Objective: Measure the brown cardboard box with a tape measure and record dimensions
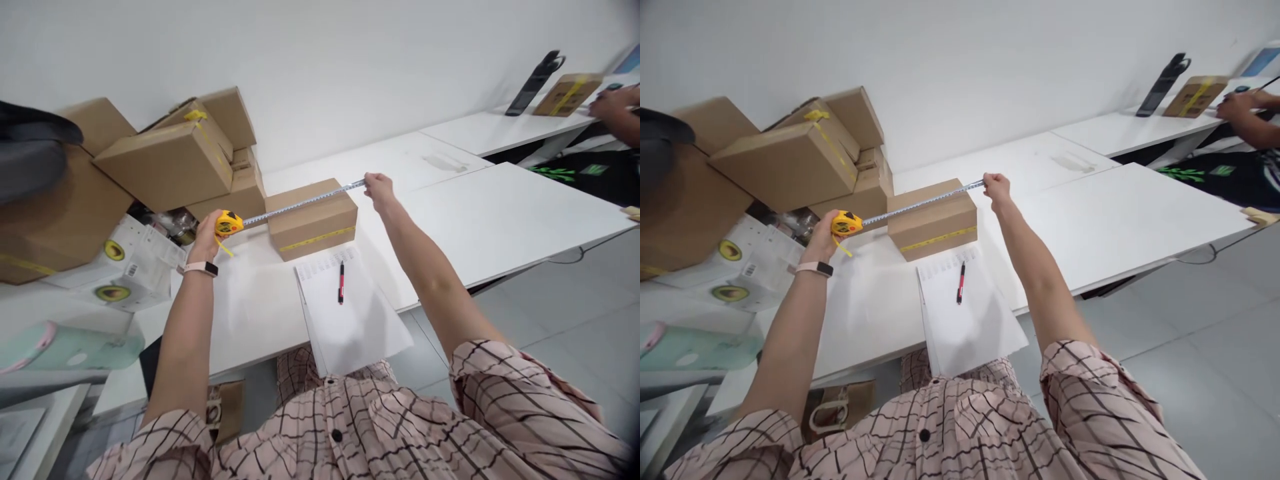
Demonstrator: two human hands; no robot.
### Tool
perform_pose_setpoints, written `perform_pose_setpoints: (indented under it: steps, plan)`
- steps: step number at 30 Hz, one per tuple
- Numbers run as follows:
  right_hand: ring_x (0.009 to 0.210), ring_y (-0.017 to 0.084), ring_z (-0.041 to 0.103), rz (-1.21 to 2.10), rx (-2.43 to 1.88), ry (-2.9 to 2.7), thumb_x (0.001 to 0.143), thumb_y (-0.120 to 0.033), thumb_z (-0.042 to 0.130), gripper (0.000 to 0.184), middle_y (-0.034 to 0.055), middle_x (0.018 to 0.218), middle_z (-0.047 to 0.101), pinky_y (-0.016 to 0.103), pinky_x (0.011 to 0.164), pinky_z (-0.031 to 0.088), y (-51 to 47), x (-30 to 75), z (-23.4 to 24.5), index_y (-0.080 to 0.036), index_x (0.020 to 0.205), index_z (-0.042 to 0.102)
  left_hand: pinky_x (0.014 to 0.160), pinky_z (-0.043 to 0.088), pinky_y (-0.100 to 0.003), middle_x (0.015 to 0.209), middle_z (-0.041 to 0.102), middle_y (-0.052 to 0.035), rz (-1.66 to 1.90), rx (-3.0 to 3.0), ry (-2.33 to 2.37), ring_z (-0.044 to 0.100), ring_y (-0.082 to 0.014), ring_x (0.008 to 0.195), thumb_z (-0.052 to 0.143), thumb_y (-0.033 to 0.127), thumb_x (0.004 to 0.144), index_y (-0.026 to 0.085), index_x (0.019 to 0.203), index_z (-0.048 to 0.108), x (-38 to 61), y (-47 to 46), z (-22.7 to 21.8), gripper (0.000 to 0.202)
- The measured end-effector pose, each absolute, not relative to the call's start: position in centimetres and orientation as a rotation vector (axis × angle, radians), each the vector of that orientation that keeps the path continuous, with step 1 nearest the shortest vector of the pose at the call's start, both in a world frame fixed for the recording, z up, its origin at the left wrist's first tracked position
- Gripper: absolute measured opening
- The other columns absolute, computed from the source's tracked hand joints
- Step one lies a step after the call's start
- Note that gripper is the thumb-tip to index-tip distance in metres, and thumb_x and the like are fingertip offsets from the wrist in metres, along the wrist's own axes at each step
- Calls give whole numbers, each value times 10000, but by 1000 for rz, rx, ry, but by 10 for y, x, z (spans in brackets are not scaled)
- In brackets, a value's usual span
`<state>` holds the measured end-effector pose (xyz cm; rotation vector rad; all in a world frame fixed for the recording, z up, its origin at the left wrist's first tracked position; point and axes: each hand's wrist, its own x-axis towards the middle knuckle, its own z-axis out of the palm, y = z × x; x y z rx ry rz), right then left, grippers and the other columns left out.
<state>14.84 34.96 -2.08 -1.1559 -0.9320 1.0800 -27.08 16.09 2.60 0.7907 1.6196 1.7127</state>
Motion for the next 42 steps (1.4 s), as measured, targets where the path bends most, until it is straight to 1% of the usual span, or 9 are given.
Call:
perform_pose_setpoints:
  steps: [3,5,7,10,14,18,29,36,42]
  plan:
    - [680,118,548,984,-1306,-1123,878,-261,634,159,-1,719,589,251,640,474,349,119,-19,-196,780,528,492,421,-193,728,662,13,1652,828,1624,611,-118,604,698,335,750,157,903,620,-265,169,15,247]
    - [827,177,617,883,-1468,-1301,881,-297,611,116,60,875,670,317,775,509,346,108,-19,-192,843,578,497,426,-201,757,675,1,1613,875,1599,625,-129,623,725,381,718,157,911,635,-259,175,10,309]
    - [986,240,637,817,-1606,-1468,865,-357,619,183,111,1076,698,364,879,503,344,103,-20,-190,941,616,502,431,-205,774,681,-7,1598,922,1572,633,-135,644,745,423,692,160,907,646,-253,181,6,354]
    - [1057,287,643,865,-1660,-1609,857,-472,611,330,143,1212,687,378,884,501,339,103,-23,-188,1025,627,501,423,-196,768,679,-7,1578,979,1588,629,-131,646,764,451,667,168,885,655,-246,192,4,373]
    - [954,288,677,988,-1667,-1626,890,-604,520,433,148,1089,731,359,788,508,334,106,-25,-188,884,637,494,415,-192,758,678,-8,1559,970,1607,629,-131,635,752,454,672,174,880,654,-244,200,3,362]
    - [940,299,680,831,-1772,-1707,921,-596,482,456,160,1016,738,390,816,504,332,103,-20,-188,783,633,495,416,-192,776,682,-17,1534,984,1596,633,-130,637,761,467,696,167,896,652,-247,199,3,377]
    - [957,292,681,698,-1830,-1767,968,-546,437,456,162,1025,735,389,837,496,331,100,-14,-181,824,670,504,439,-203,818,703,-31,1472,1030,1637,653,-142,672,772,472,737,170,913,669,-251,203,11,364]
    - [942,290,674,656,-1839,-1784,977,-518,430,437,159,1024,736,376,805,484,330,98,-14,-188,813,664,632,533,-242,939,757,-87,1328,1125,1628,707,-188,821,783,497,727,152,993,718,-250,194,18,441]
    - [957,286,641,469,-1714,-1792,1015,-497,350,485,154,994,726,377,832,467,327,101,-8,-192,839,684,775,574,-329,1143,749,-126,1034,1360,1640,716,-274,994,874,462,634,157,1178,716,-235,151,58,643]
